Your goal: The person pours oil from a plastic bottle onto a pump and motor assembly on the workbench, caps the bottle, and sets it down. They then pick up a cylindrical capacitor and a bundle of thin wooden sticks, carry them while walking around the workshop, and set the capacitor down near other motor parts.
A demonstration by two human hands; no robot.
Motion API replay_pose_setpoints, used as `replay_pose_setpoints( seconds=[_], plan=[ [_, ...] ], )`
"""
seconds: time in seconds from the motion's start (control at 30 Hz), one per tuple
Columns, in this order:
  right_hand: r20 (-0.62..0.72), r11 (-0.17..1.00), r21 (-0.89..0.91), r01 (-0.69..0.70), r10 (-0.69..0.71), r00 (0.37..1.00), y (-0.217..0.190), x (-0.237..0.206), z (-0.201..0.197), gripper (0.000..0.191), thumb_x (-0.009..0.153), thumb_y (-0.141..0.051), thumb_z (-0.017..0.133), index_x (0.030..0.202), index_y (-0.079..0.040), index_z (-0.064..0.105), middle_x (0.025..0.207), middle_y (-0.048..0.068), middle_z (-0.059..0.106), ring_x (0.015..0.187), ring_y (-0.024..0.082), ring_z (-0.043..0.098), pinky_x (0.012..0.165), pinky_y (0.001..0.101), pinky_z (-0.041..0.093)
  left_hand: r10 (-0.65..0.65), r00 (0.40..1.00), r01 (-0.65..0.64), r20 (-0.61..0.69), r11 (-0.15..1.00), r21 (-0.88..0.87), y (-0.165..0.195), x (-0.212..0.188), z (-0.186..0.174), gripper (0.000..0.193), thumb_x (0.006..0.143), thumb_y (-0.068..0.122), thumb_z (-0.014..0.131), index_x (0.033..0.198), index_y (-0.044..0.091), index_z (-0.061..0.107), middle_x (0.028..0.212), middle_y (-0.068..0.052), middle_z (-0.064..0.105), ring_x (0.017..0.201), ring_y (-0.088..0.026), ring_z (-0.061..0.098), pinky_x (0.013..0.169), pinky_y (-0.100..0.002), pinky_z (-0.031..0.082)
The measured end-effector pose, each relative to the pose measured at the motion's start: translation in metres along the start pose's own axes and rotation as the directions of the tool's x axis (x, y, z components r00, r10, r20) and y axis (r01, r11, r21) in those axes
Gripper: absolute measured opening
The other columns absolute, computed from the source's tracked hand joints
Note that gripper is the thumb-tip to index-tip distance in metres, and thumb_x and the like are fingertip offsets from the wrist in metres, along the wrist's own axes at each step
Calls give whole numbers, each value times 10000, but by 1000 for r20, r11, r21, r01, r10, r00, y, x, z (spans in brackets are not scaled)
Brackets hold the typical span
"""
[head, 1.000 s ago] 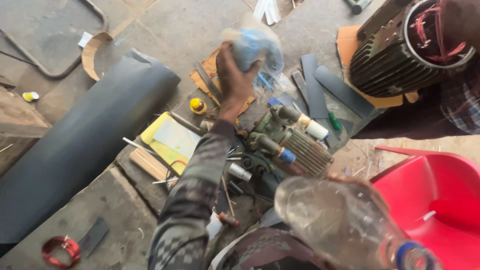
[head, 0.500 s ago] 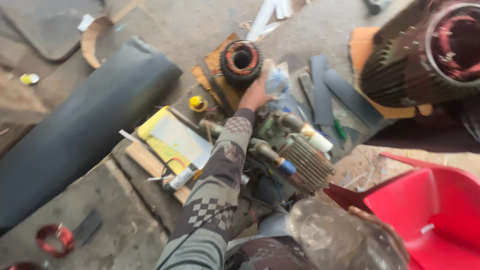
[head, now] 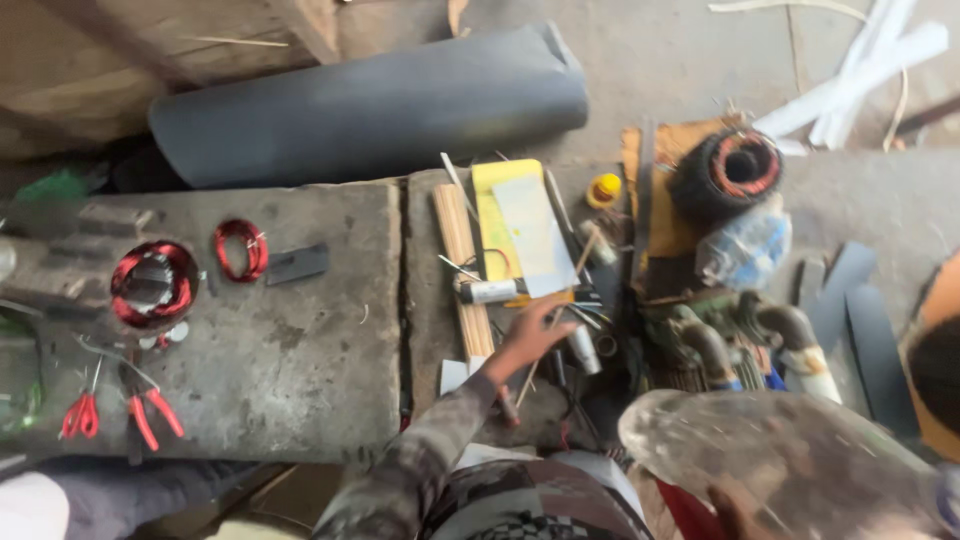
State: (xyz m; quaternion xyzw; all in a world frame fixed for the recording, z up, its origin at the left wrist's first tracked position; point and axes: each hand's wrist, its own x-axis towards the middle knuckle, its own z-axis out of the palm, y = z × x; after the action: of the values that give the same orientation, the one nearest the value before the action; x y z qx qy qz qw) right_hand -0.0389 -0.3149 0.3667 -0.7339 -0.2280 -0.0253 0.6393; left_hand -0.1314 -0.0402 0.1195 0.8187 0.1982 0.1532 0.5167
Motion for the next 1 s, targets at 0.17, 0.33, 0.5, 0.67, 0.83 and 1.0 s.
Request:
replay_pose_setpoints(
  seconds=[0.17,0.33,0.5,0.67,0.83,1.0],
  plan=[
    [245,997,-1,-80,78,966,-11,12,89,960,756,-206,850,1571,-93,355,1486,104,517,1391,263,538,1168,451,506,-132,812,366,-569,874,320,-63,-74,-101,653,718,228,900,1282,73,609,1309,-172,602,1284,-388,503,1109,-482,378],
    [297,888,394,-235,118,947,32,58,175,1042,884,-218,892,1635,-133,174,1516,84,420,1444,253,463,1198,453,515,-586,287,883,-758,469,-28,-109,-95,-189,1282,684,544,901,1625,132,133,1684,-242,105,1543,-487,72,1137,-730,187],
    [132,999,41,-3,-3,991,103,154,279,1099,1010,-161,914,1653,-26,33,1558,153,405,1412,254,453,1200,439,502,-876,34,940,-482,192,-283,-125,-71,-221,1597,538,741,896,1655,219,-120,1681,-294,-198,1522,-556,-165,1140,-805,72],
    [163,980,-190,53,-21,986,173,235,373,1285,882,-339,1010,1635,45,42,1614,259,276,1498,366,326,1245,494,346,-882,-129,970,-452,-17,-244,-132,-45,-227,1633,507,827,853,1654,246,-153,1643,-388,-199,1478,-640,-144,1132,-829,79],
    [149,892,-447,-71,153,977,219,254,426,1342,731,-446,991,1601,59,102,1606,284,285,1505,415,316,1259,474,276,-899,-191,961,-394,-90,-260,-150,-42,-224,1708,465,707,925,1627,260,-243,1629,-343,-286,1509,-613,-183,1103,-852,96],
    [92,868,-456,-198,267,959,253,248,436,1325,729,-401,1005,1602,63,123,1586,285,313,1482,416,374,1257,459,317,-890,-263,947,-372,-163,-279,-166,-44,-220,1743,445,649,972,1608,290,-276,1612,-323,-337,1502,-606,-200,1128,-831,91]
  ],
)
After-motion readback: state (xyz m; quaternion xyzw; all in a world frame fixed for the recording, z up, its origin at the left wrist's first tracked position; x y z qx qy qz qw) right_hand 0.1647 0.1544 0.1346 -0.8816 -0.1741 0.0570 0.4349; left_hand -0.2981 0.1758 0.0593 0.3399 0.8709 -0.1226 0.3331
